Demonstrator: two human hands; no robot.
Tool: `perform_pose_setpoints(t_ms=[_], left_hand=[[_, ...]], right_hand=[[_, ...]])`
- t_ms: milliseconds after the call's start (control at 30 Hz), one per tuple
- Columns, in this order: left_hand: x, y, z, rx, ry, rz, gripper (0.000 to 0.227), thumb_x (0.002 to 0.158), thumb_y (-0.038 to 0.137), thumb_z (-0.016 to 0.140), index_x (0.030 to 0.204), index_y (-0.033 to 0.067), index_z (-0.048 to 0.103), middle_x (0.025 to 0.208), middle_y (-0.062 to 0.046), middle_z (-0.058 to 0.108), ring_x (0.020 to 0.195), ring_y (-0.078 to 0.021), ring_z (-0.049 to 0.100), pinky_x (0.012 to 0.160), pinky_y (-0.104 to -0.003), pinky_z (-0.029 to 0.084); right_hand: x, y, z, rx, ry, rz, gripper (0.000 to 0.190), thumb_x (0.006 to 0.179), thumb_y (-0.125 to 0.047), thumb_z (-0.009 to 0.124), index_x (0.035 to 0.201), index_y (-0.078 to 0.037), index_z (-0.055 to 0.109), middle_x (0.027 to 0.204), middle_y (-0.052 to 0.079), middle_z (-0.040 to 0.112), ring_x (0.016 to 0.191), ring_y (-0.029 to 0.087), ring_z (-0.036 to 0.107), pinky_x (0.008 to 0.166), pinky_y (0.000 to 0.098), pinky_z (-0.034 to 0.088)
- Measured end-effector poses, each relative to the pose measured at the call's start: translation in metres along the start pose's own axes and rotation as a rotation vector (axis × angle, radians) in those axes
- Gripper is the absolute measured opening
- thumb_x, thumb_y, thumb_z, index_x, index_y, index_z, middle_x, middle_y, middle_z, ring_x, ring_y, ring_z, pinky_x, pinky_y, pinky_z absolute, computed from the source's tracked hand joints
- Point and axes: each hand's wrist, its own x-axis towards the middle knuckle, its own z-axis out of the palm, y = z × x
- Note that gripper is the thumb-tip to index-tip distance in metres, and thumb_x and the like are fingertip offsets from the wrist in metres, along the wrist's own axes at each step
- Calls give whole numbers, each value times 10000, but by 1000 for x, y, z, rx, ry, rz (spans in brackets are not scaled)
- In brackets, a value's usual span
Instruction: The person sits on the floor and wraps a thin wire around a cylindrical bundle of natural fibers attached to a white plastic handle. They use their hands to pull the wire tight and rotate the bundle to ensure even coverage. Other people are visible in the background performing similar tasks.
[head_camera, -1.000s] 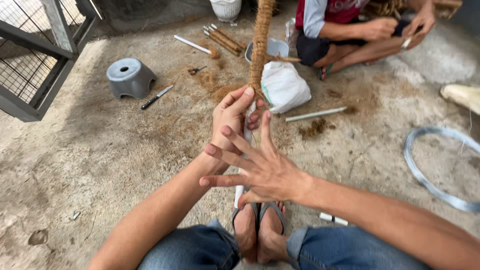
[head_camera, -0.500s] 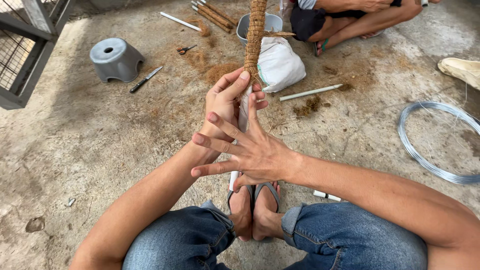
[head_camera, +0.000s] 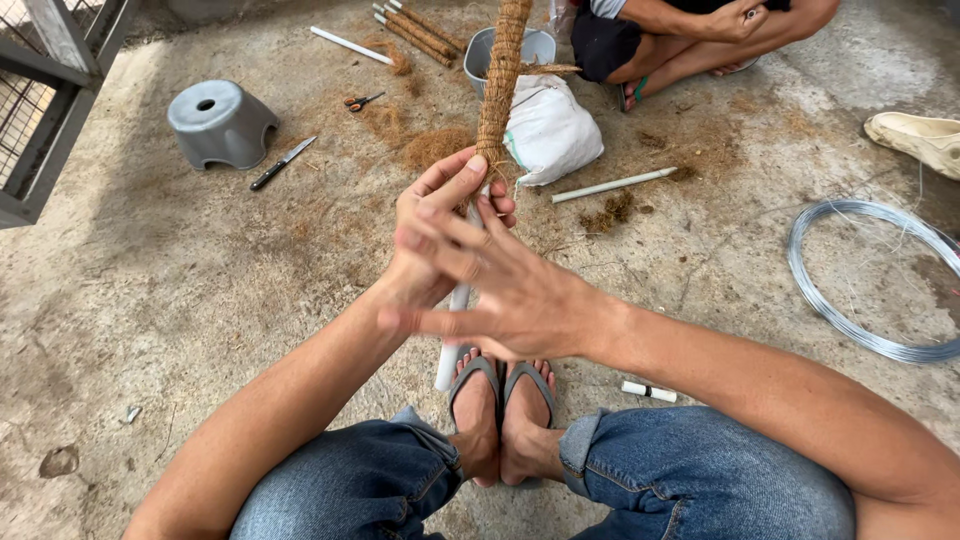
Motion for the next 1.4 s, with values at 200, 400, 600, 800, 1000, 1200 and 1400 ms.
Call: perform_pose_setpoints(t_ms=[200, 400, 600, 800, 1000, 1200, 1400], left_hand=[[9, -17, -7, 17, -130, 136, 425, 930, 134, 657, 1304, -37, 551, 1055, -116, 695, 888, -194, 705, 755, -355, 621], [2, -22, -6, 96, -271, 158, 360, 1056, 122, 599, 1327, -111, 556, 1115, -192, 691, 970, -242, 712, 859, -357, 606], [-1, -26, -4, 218, -214, 123, 315, 993, 120, 611, 1226, -93, 612, 1043, -205, 702, 847, -255, 745, 710, -398, 671], [-6, -28, -8, 258, -273, 1, 312, 968, 104, 675, 1224, -72, 643, 923, -199, 751, 741, -257, 750, 679, -379, 654], [-7, -30, -14, 323, -340, -5, 345, 959, 119, 687, 1250, -62, 644, 911, -177, 762, 716, -238, 755, 671, -359, 650], [-8, -29, -14, 376, -342, -8, 340, 961, 130, 688, 1237, -66, 659, 863, -170, 761, 703, -226, 759, 664, -341, 644], [-8, -29, -13, 386, -337, -23, 328, 960, 129, 694, 1223, -64, 668, 873, -161, 761, 703, -206, 749, 664, -334, 636]], right_hand=[[-1, 9, -27, -166, 128, 175, 768, 996, 34, 722, 1595, -346, 426, 1696, 74, 171, 1579, 298, 342, 1240, 392, 429], [-4, 11, -34, -284, 104, 303, 641, 1037, 11, 727, 1556, -312, 535, 1657, 66, 240, 1523, 268, 387, 1157, 301, 489], [-9, 28, -39, -619, 149, 252, 927, 957, -385, 840, 1642, -504, 227, 1724, 11, -22, 1579, 278, 49, 1253, 659, 165], [-22, 37, -61, -605, 117, 400, 1304, 679, -757, 885, 1629, -584, 9, 1723, 18, -165, 1603, 362, -122, 1180, 893, -95], [-27, 43, -60, -549, 120, 421, 1322, 591, -824, 858, 1599, -573, 40, 1702, 47, -117, 1578, 407, -93, 1164, 906, -98], [-29, 42, -60, -502, 128, 422, 1354, 556, -838, 874, 1596, -577, 47, 1694, 62, -118, 1570, 423, -95, 1165, 907, -96], [-32, 45, -59, -523, 114, 427, 1297, 621, -835, 859, 1604, -568, 57, 1704, 64, -127, 1578, 411, -114, 1178, 897, -106]])
